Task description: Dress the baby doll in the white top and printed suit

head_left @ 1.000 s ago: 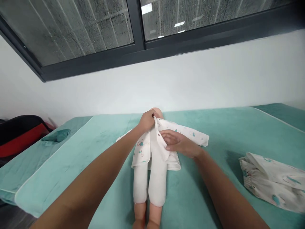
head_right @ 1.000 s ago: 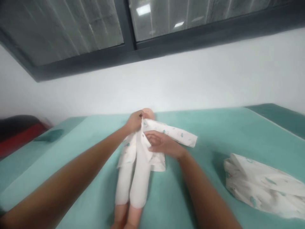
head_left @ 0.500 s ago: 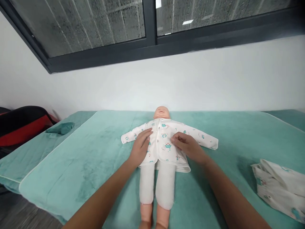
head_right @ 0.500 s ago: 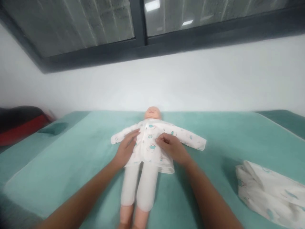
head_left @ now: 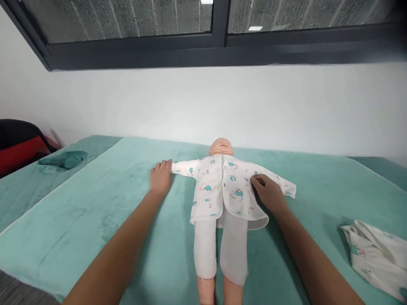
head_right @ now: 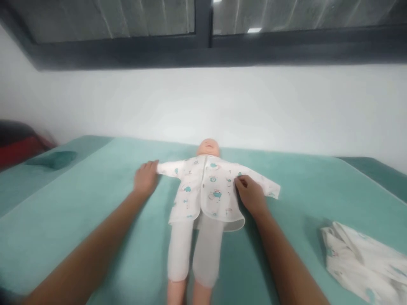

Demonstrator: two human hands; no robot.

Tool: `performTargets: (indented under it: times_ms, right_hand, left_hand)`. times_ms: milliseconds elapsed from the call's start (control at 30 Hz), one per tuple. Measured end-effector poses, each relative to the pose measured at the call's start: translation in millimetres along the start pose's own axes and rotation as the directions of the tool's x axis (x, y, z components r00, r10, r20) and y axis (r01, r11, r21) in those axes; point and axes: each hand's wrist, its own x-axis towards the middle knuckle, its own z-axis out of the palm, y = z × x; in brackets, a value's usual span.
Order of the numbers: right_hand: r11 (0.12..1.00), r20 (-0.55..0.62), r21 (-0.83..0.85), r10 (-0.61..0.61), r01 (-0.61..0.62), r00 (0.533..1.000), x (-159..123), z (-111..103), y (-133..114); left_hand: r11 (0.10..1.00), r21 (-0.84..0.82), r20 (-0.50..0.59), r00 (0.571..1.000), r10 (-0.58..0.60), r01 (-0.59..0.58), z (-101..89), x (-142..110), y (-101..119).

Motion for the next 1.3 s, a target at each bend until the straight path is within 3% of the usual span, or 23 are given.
performTargets:
  times_ms: [167,300,433,500,600,733,1167,1300]
  right_hand:
    - [0.998,-0.036,0.044,0.054,-0.052,0.998,2.5,0.7,-0.6]
    - [0.985,0.093,0.173,-0.017,0.001,0.996,-8.3,-3.5,-6.9]
    - [0.956,0.209,0.280,-0.149,0.087,0.967,-39.4,-2.7,-20.7]
    - [0.931,0.252,0.342,-0.219,0.125,0.943,-58.3,-1.7,-26.2]
    - [0.891,0.288,0.424,-0.303,0.163,0.908,-83.0,-3.2,-29.4]
    - [0.913,0.297,0.361,-0.305,0.189,0.905,-103.2,-9.8,-26.8]
    - [0.938,0.154,0.026,-0.346,0.346,0.926,-135.6,-13.9,-14.7]
    - [0.955,0.111,-0.038,-0.290,0.295,0.951,-135.4,-14.1,-10.5]
  left_hand:
    - [0.995,-0.018,-0.001,0.995,-0.096,0.096,5.9,3.0,-2.7]
    - [0.971,-0.041,0.038,0.971,-0.236,0.238,2.2,-3.8,-5.1]
    - [0.952,-0.062,0.046,0.954,-0.297,0.300,-2.9,-13.7,-6.1]
    - [0.948,-0.104,0.010,0.953,-0.302,0.301,-5.5,-20.3,-4.2]
    - [0.961,-0.177,-0.083,0.970,-0.228,0.211,-10.7,-32.3,1.8]
    - [0.964,-0.237,-0.139,0.977,-0.161,0.125,-19.5,-49.4,10.7]
    - [0.952,-0.296,-0.078,0.992,-0.103,0.076,-33.5,-80.6,21.1]
    - [0.957,-0.283,-0.061,0.995,-0.079,0.058,-35.9,-88.7,25.4]
